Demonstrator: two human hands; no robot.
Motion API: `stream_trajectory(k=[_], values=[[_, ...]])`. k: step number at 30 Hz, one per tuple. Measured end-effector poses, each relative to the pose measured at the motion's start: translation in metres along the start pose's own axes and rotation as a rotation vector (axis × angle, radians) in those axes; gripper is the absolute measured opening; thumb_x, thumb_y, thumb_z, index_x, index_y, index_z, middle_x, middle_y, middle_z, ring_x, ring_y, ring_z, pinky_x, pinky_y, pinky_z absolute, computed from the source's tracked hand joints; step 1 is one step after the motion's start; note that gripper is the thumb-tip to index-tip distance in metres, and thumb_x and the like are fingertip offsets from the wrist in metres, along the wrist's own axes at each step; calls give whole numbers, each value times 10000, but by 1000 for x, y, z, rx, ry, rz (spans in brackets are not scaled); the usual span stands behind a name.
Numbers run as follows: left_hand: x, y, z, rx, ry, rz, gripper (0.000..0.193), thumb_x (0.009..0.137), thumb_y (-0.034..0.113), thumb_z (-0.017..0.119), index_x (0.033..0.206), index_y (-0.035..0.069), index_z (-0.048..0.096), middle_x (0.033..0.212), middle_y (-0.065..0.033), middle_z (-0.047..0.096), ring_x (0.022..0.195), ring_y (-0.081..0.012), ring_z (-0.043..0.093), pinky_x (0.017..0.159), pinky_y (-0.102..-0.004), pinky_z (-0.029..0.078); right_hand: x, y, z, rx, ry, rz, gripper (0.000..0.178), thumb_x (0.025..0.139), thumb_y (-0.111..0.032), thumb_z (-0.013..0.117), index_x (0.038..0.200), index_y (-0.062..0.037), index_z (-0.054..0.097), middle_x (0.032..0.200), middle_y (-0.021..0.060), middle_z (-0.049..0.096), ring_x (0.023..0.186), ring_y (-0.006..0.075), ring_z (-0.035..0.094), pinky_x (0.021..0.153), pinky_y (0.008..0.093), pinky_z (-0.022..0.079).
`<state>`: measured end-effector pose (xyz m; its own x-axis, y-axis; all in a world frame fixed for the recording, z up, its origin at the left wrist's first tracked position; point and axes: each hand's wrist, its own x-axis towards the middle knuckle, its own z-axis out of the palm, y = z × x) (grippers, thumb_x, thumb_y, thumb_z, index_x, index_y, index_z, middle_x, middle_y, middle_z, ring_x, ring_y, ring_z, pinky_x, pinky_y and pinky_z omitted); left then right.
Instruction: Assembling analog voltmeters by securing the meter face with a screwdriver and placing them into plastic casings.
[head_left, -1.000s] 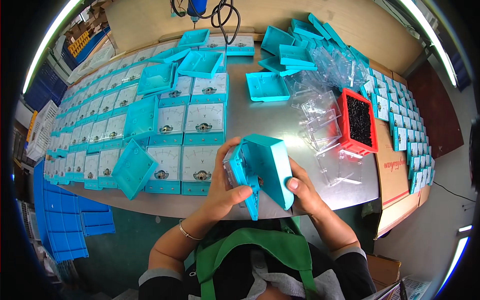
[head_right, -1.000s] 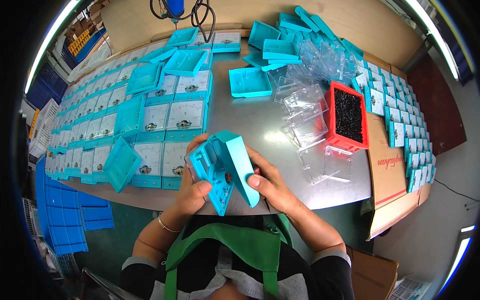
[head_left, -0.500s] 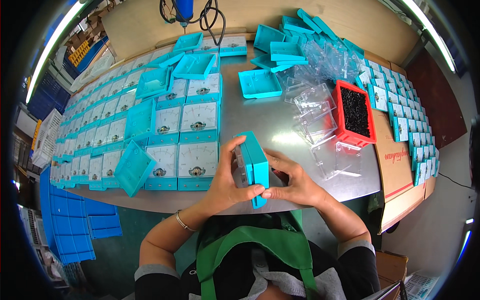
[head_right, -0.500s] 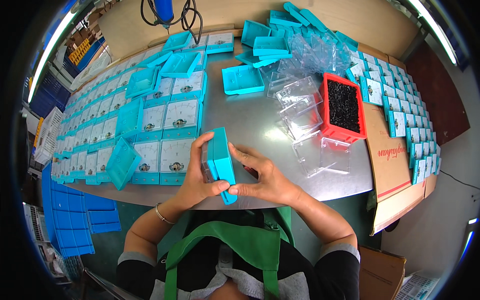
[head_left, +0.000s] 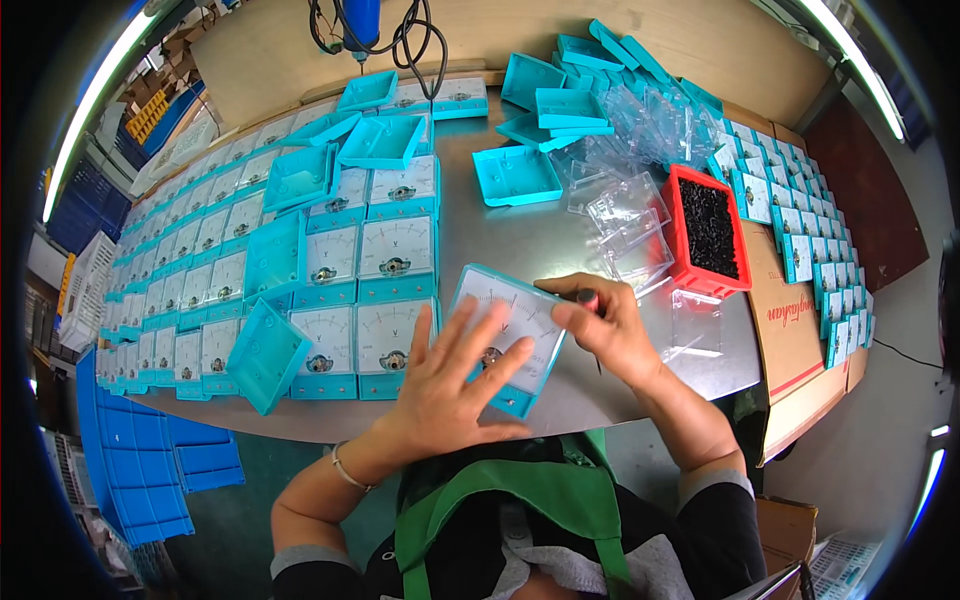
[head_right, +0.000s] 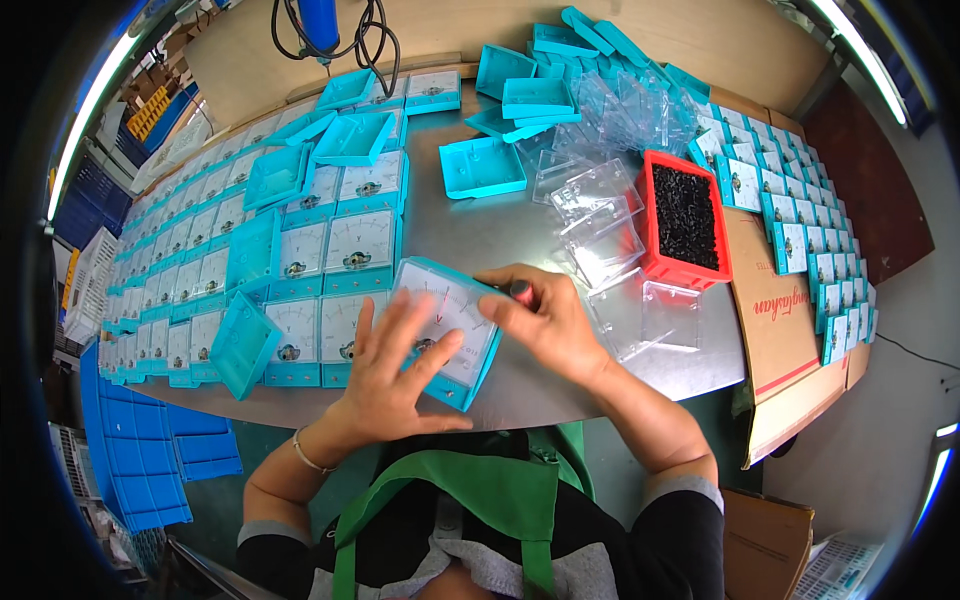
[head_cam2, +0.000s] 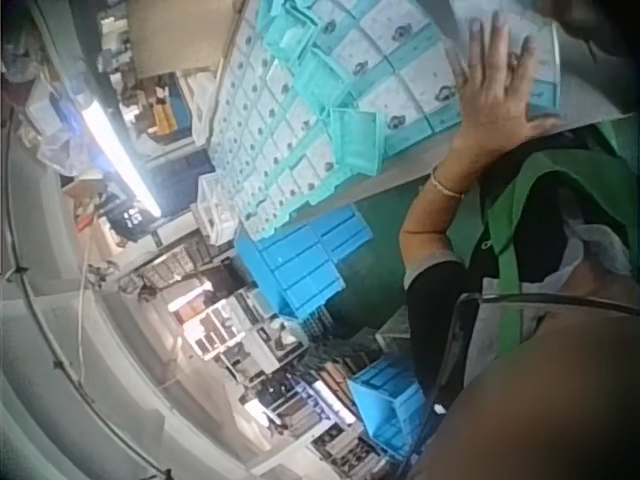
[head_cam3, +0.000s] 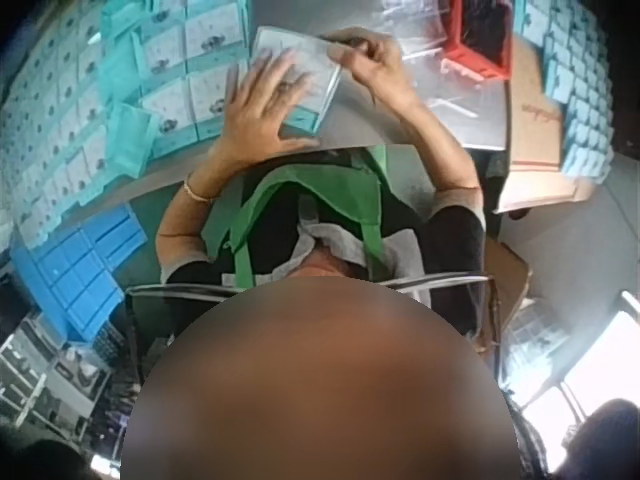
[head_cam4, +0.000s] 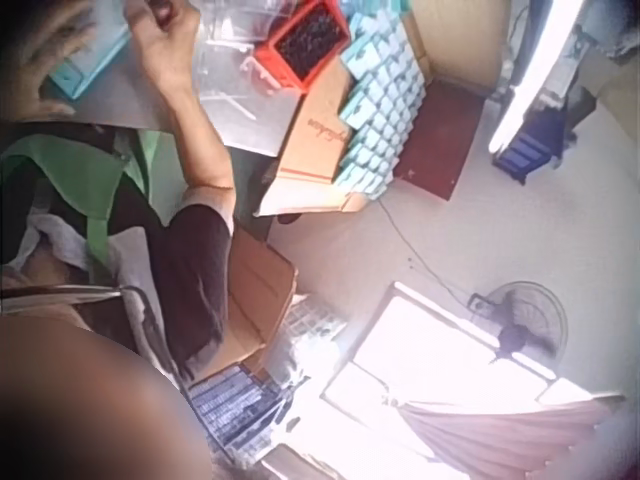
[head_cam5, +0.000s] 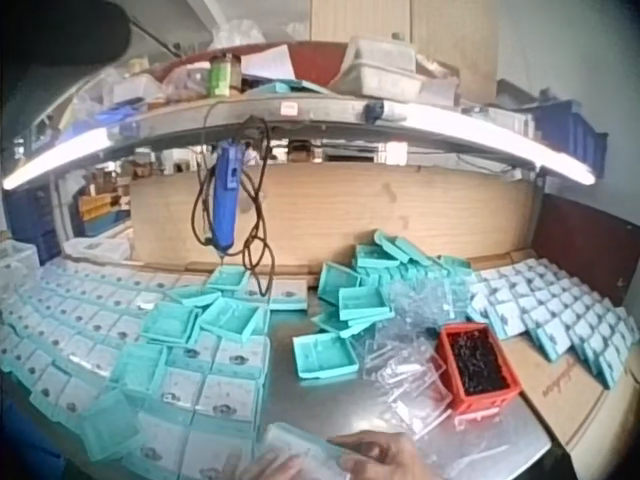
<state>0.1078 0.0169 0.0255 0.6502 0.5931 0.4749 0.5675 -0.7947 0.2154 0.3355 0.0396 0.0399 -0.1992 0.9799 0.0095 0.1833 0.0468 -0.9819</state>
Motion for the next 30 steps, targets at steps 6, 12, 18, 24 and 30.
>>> stream_trajectory(k=[6, 12, 18, 24, 30], values=[[8, -53, -26, 223, 39, 63, 710, 640, 135, 724, 1303, 77, 477, 1363, -189, 447, 1185, -377, 501, 997, -476, 389, 93, 5, 3, -72, -151, 69, 435, 817, -321, 662, 1062, 37, 626, 709, 61, 617, 649, 127, 583, 584, 261, 453], [24, -61, -39, 185, -8, 20, 843, 574, 22, 743, 1338, 9, 389, 1365, -234, 424, 1195, -402, 488, 978, -465, 419, 156, 56, -12, -1011, 63, -435, 329, 768, -257, 689, 1011, -44, 629, 933, 150, 643, 802, 308, 639, 689, 408, 515], [66, -91, -33, 270, -62, -1, 761, 652, 53, 733, 1329, 8, 389, 1364, -216, 430, 1227, -379, 459, 1003, -443, 396, 108, 38, -23, -1217, -209, -164, 356, 728, -219, 716, 1041, -68, 634, 946, 134, 647, 853, 320, 631, 723, 420, 510], [141, -145, 36, 455, -190, 13, 683, 694, 38, 693, 1313, 8, 407, 1385, -205, 412, 1247, -357, 442, 1024, -429, 386, 66, 7, -37, -909, -122, -336, 315, 752, -183, 707, 1025, -44, 634, 853, 141, 647, 756, 310, 632, 672, 406, 503], [167, -184, 85, 594, -406, -169, 674, 840, 235, 609, 1401, 33, 294, 1456, -197, 315, 1312, -347, 371, 1007, -511, 372, -4, -12, -69, -806, -50, -345, 295, 774, -94, 699, 1051, -22, 629, 817, 135, 645, 678, 246, 634, 595, 336, 497]])
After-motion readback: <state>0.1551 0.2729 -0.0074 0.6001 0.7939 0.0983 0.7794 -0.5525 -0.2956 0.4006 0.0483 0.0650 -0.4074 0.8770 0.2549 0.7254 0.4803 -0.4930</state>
